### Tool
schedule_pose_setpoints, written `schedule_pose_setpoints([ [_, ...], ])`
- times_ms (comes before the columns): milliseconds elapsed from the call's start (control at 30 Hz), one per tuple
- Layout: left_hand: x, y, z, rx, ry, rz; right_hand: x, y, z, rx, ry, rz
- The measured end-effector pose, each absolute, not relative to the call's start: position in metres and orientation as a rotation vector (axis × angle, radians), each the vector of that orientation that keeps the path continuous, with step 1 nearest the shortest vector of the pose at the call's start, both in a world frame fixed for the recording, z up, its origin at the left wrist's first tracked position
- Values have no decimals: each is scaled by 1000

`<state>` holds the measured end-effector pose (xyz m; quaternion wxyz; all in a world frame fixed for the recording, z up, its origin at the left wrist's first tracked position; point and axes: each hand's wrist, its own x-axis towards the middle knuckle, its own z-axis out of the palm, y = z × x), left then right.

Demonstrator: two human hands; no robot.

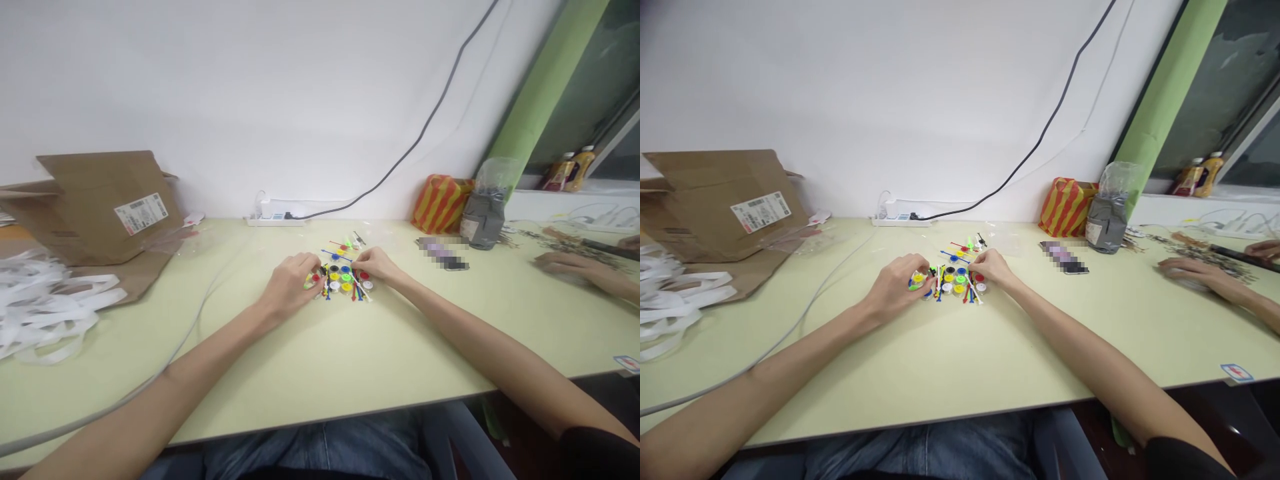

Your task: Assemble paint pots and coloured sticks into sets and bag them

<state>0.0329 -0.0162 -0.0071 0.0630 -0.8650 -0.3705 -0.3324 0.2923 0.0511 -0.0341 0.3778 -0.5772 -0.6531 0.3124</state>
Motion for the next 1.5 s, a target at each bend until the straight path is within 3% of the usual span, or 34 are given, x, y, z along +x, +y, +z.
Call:
schedule_pose_setpoints([
  [567, 32, -13, -6, -2616, -1047, -1030, 305, 44, -20, -1263, -1332, 774],
  [1100, 36, -15, -6, -2649, -969, -993, 251, -24, 1, -869, -1236, 1296],
  [1333, 35, -16, -4, -2658, -1025, -1029, 253, -20, -5, -855, -1231, 1201],
  [1500, 41, -24, -4, -2796, -1338, -1300, 253, -19, -4, -776, -1165, 1114],
])
